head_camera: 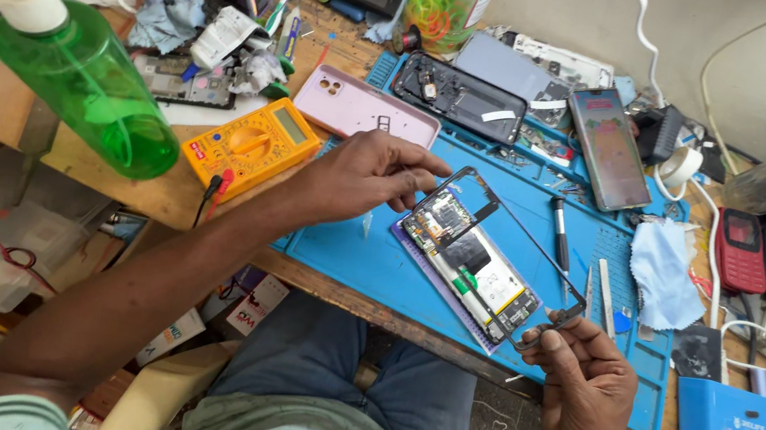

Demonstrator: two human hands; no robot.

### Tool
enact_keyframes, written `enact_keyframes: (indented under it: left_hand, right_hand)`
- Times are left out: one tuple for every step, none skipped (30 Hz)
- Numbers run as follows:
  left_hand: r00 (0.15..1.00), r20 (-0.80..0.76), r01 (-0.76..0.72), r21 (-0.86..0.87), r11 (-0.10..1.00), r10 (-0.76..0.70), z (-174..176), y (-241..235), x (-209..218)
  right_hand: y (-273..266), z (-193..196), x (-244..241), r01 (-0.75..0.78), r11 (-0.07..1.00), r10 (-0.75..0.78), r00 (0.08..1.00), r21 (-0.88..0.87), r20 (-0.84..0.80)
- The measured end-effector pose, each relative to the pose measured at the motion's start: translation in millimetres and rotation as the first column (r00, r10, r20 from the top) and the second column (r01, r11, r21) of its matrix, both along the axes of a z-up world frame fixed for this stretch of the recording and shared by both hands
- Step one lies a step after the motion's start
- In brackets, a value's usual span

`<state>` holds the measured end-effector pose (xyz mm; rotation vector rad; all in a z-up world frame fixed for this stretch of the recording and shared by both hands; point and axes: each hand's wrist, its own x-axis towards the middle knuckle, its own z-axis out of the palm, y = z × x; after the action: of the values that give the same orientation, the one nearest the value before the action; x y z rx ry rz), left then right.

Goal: The person works on a disassembled smartphone, using a screwdriver to remove screws and a cloth to wipe the back cover. They connect a charging cable to the device, then continue to remove screws and handle internal components on a cluttered workbench.

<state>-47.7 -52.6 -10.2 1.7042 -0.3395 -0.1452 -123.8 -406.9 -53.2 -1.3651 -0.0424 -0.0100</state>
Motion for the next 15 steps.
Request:
enact_keyframes:
  left_hand:
    - [0.999, -0.027, 0.033, -0.077, 0.996, -0.035, -4.3, -2.5, 0.1]
    - [0.999, -0.019, 0.044, -0.097, 0.994, -0.046, -7.6, -4.5, -1.1]
    - [0.998, -0.004, 0.058, -0.116, 0.992, -0.059, -8.4, -5.9, -0.1]
    - [0.997, 0.012, 0.072, -0.135, 0.988, -0.071, -8.6, -6.4, 0.4]
    - [0.998, 0.003, 0.066, -0.134, 0.989, -0.066, -9.3, -7.6, -0.1]
    - [0.998, -0.006, 0.060, -0.134, 0.989, -0.061, -9.8, -7.9, -0.1]
    - [0.998, -0.018, 0.054, -0.135, 0.989, -0.057, -11.1, -8.3, -1.4]
    - [0.998, -0.019, 0.052, -0.137, 0.989, -0.055, -12.5, -9.5, -2.8]
    - [0.998, -0.014, 0.051, -0.137, 0.989, -0.053, -12.5, -10.1, -2.4]
    - [0.999, -0.009, 0.050, -0.136, 0.989, -0.051, -12.5, -10.9, -2.4]
    - [0.998, -0.017, 0.052, -0.133, 0.990, -0.054, -12.3, -11.5, -2.1]
    - [0.998, -0.026, 0.054, -0.130, 0.990, -0.057, -12.3, -12.1, -2.2]
    - [0.997, -0.037, 0.056, -0.127, 0.990, -0.061, -12.8, -13.1, -2.9]
    - [0.998, -0.044, 0.047, -0.104, 0.993, -0.052, -13.2, -14.0, -2.6]
    - [0.997, -0.056, 0.039, -0.081, 0.996, -0.044, -14.4, -15.1, -3.4]
  right_hand:
    - [0.1, -2.0, -0.8, 0.011, 1.000, -0.011, 1.000, -0.009, -0.010]
    - [0.9, -2.8, -2.2, 0.016, 1.000, -0.016, 1.000, -0.018, -0.023]
    - [2.8, -1.3, -1.9, 0.023, 0.999, -0.024, 0.999, -0.027, -0.029]
    - [5.7, 1.5, -1.8, 0.030, 0.999, -0.031, 0.999, -0.037, -0.034]
    - [8.6, 5.2, -3.7, 0.025, 0.998, -0.027, 0.999, -0.059, -0.021]
    - [12.2, 10.1, -5.4, 0.021, 0.996, -0.022, 1.000, -0.082, -0.007]
    - [16.2, 16.0, -8.6, 0.017, 0.994, -0.016, 1.000, -0.106, 0.003]
    - [20.4, 22.9, -13.1, 0.088, 0.959, -0.077, 0.996, -0.268, 0.052]
    - [24.7, 30.7, -16.7, 0.165, 0.894, -0.128, 0.985, -0.416, 0.115]
    - [28.9, 39.1, -19.8, 0.243, 0.801, -0.168, 0.968, -0.547, 0.185]
    - [32.9, 47.5, -21.2, 0.311, 0.691, -0.075, 0.929, -0.653, 0.363]
    - [36.5, 55.3, -21.8, 0.396, 0.565, 0.049, 0.859, -0.724, 0.509]
    - [40.2, 61.4, -21.7, 0.491, 0.432, 0.197, 0.767, -0.757, 0.610]
    - [44.1, 65.7, -18.5, 0.450, 0.396, 0.238, 0.792, -0.800, 0.563]
    - [47.6, 68.2, -16.4, 0.404, 0.358, 0.275, 0.816, -0.842, 0.509]
